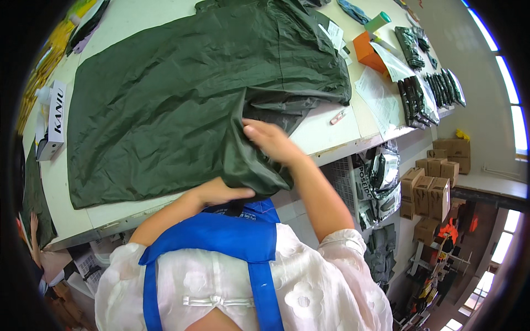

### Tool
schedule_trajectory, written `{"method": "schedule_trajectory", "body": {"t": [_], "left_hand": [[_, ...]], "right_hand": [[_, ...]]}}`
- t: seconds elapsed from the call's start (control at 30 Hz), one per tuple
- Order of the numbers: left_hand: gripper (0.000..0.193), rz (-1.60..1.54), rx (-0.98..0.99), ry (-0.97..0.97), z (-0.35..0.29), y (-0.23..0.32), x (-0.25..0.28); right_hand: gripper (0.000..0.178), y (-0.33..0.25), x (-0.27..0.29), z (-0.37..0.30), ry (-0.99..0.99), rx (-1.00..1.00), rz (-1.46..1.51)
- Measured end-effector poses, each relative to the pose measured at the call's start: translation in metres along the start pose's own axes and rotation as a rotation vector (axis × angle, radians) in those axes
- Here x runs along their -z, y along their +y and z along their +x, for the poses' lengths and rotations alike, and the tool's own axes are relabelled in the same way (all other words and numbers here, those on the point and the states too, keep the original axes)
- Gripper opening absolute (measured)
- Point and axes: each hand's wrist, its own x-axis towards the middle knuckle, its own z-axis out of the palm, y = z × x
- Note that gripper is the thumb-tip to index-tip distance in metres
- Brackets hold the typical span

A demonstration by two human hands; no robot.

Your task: The person folds a green raincoat on a white table. They smooth the fabric, fold it in half lengthwise, then fold it into a compact rectangle. The person places the folded raincoat into a clear plastic bag and sets it aside.

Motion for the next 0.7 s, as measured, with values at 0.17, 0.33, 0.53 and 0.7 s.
{"method": "schedule_trajectory", "body": {"t": [0.17,0.33,0.53,0.7], "left_hand": [[0.056,-0.998,-0.391,-0.271,-0.053,0.026,0.050],[0.059,-1.634,-0.968,0.155,-0.083,-0.009,0.066],[0.044,-0.994,-0.021,0.604,-0.027,-0.075,0.037],[0.027,-0.993,0.203,0.808,0.066,-0.046,0.026]], "right_hand": [[0.054,0.100,0.164,0.045,0.726,0.364,-0.673],[0.033,0.171,0.251,0.068,0.513,-0.011,-0.991],[0.022,0.144,0.263,0.093,0.262,0.268,-0.911],[0.028,0.125,0.268,0.100,0.152,0.125,-0.710]]}}
